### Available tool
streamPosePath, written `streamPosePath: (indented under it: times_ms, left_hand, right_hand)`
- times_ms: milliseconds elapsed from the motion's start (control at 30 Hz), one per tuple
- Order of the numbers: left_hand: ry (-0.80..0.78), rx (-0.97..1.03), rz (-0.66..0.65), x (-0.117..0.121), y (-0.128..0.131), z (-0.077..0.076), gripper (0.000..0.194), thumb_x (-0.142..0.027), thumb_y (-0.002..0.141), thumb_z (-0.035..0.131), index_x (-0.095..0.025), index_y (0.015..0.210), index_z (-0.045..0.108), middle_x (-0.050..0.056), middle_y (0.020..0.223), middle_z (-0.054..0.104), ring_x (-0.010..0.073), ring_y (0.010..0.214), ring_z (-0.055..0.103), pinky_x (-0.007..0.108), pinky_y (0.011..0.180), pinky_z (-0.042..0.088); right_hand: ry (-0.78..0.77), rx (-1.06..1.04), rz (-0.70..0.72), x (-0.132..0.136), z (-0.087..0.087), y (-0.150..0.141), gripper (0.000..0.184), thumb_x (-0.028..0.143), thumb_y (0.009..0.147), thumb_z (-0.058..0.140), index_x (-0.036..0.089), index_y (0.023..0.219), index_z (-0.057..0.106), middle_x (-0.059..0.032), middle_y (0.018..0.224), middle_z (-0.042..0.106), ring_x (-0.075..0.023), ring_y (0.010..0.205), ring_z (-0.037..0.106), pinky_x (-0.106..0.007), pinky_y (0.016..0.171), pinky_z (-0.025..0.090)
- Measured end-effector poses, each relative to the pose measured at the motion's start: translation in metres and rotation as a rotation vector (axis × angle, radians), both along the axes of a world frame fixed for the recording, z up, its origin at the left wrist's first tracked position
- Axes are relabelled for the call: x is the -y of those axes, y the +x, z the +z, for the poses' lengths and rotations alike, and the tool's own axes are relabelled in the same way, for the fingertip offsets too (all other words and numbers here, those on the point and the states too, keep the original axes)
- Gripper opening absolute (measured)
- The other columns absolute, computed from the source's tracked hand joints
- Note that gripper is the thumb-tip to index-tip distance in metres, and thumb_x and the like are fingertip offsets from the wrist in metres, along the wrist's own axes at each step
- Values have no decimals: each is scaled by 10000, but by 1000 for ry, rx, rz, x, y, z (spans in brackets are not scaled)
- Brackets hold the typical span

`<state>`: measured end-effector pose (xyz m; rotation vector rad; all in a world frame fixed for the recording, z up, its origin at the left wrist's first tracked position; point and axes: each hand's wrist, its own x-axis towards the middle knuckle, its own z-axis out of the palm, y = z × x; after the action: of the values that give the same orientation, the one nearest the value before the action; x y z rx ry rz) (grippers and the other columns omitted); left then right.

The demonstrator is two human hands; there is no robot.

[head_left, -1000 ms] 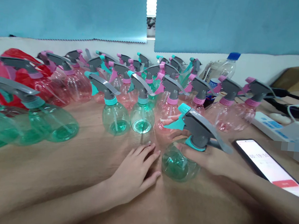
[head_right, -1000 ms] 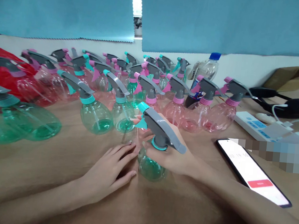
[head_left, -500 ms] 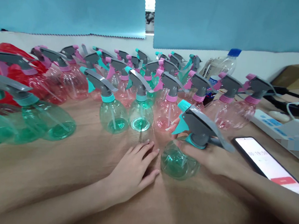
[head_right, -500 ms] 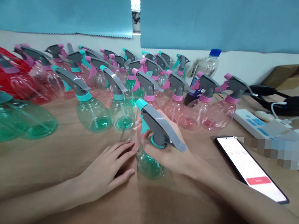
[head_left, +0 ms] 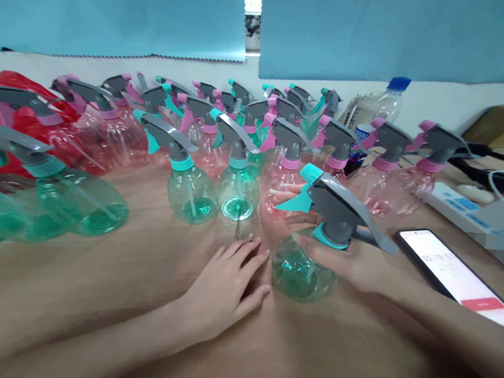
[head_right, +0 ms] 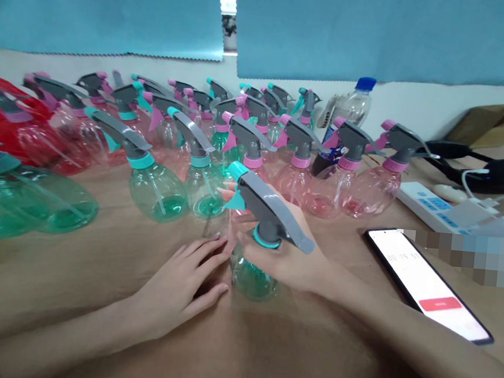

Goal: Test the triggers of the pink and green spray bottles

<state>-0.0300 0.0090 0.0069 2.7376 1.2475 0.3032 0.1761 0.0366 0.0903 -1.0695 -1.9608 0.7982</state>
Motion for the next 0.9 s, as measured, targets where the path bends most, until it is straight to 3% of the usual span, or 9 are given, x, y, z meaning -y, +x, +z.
streamPosePath:
  times_ms: [133, 433, 733, 900]
  left_hand:
    - [-3, 11, 3, 0, 1, 1, 447, -375, 939, 495, -145, 1323, 490, 160, 1409, 471, 317, 1289, 424, 493, 1001, 407]
    - [-7, -15, -7, 0, 1, 1, 485, -373, 943, 505, -98, 1341, 476, 172, 1414, 463, 307, 1299, 404, 480, 1024, 388]
    - [-8, 6, -2, 0, 1, 1, 472, -379, 940, 504, -125, 1337, 475, 163, 1416, 463, 310, 1295, 415, 491, 1009, 403]
    - [-2, -5, 0, 0, 1, 0, 477, -373, 939, 513, -99, 1328, 486, 173, 1408, 468, 309, 1291, 417, 478, 1020, 394]
  right_hand:
    - [31, -13, -11, -1, -3, 1, 433, 133, 724, 543, 280, 1127, 606, 14, 907, 733, -199, 770, 714, -319, 734, 596]
    - [-18, -58, 46, -2, 0, -2, 474, 88, 726, 522, 267, 1158, 595, -3, 868, 730, -192, 796, 723, -303, 754, 601]
    - [1, 37, 10, 1, -1, 0, 222, 114, 762, 496, 242, 839, 660, -19, 748, 729, -203, 740, 715, -288, 727, 590]
    - [35, 12, 4, 1, 2, -3, 275, 122, 751, 483, 255, 890, 679, -5, 748, 731, -200, 793, 719, -292, 750, 575]
